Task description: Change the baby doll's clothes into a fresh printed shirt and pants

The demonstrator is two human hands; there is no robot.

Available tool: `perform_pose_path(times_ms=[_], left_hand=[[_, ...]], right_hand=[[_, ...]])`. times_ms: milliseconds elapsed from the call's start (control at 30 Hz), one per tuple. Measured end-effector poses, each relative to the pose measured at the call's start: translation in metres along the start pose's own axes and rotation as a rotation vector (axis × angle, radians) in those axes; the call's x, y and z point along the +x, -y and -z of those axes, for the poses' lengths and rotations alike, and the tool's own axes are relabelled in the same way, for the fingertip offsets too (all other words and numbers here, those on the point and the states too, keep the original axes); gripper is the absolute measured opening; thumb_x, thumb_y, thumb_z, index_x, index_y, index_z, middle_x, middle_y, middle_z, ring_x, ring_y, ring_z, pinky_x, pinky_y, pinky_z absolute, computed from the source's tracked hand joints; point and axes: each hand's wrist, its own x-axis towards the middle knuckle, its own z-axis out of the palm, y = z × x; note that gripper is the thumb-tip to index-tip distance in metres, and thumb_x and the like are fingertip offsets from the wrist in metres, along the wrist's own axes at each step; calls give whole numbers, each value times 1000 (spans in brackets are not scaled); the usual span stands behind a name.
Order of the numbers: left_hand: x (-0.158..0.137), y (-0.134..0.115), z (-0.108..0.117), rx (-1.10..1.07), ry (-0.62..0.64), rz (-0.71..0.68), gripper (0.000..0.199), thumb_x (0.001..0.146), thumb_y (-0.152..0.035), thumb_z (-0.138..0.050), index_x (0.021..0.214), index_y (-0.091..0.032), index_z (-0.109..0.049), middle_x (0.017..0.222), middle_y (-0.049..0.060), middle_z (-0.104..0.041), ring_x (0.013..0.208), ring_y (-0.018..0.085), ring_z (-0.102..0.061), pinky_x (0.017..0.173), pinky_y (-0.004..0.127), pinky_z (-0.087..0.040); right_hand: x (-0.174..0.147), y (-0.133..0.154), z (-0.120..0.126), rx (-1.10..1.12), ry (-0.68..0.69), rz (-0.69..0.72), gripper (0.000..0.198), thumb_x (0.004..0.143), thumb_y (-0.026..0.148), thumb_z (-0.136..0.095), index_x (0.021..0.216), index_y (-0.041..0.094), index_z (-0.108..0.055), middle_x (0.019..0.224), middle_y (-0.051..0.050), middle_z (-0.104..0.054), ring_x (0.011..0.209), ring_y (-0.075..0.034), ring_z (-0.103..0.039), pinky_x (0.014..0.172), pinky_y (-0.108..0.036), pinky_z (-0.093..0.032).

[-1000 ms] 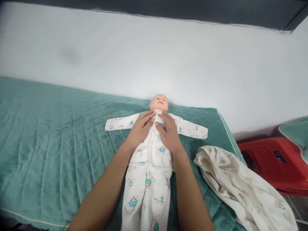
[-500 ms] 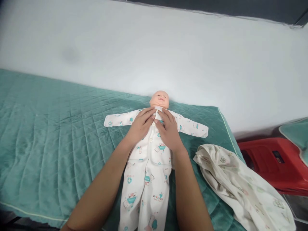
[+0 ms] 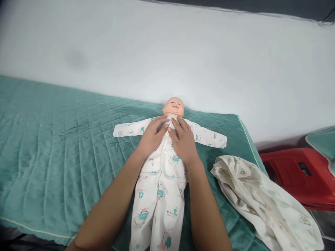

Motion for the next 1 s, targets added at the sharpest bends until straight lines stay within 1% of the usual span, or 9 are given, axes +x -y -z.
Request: perform_pose_path(times_ms=[100,267,400,533,733,867,1000], left_hand=[[0,0,0,-18,-18,17,24,98,-27,-53,117,-21,-65,135,7,-65,129,21,-57,115,39,-42],[0,1,0,-5,-2,-5,26,98,-28,-51,118,-20,-66,137,7,-64,131,21,-55,117,39,-41],[0,2,0,11,8,-3,29,99,-28,-50,121,-21,-67,138,6,-63,132,20,-54,118,39,-40],[0,2,0,33,21,-10,31,100,-29,-49,125,-22,-66,141,6,-61,134,21,-53,119,40,-39],[0,3,1,53,36,-21,34,101,-30,-48,128,-21,-65,142,7,-60,134,22,-52,119,42,-39],[-1,3,1,68,43,-29,35,101,-31,-47,129,-22,-65,143,7,-59,135,23,-52,119,43,-38],[-1,3,1,65,48,-26,34,101,-31,-47,128,-23,-66,143,7,-59,135,22,-51,119,43,-38]], right_hand=[[0,1,0,29,-9,-44,53,100,55,-42,143,27,-56,156,-7,-45,148,-25,-36,124,-51,-27],[0,3,2,136,-29,-102,49,96,54,-52,137,28,-62,155,-5,-48,147,-26,-38,123,-50,-30],[0,5,0,207,-111,-149,42,94,49,-57,129,27,-69,150,-5,-54,142,-26,-44,121,-49,-35],[0,3,-1,243,-113,-137,40,92,46,-60,126,28,-71,148,-4,-55,141,-26,-45,122,-49,-33],[1,-4,1,385,-82,-146,38,87,45,-68,122,31,-72,149,-2,-54,143,-25,-44,120,-49,-36],[1,-6,0,363,-98,-117,35,88,44,-67,120,30,-73,148,-3,-56,142,-25,-45,120,-50,-35],[0,-2,-2,276,-133,-67,33,92,42,-62,119,28,-73,145,-4,-58,139,-25,-49,119,-50,-37]])
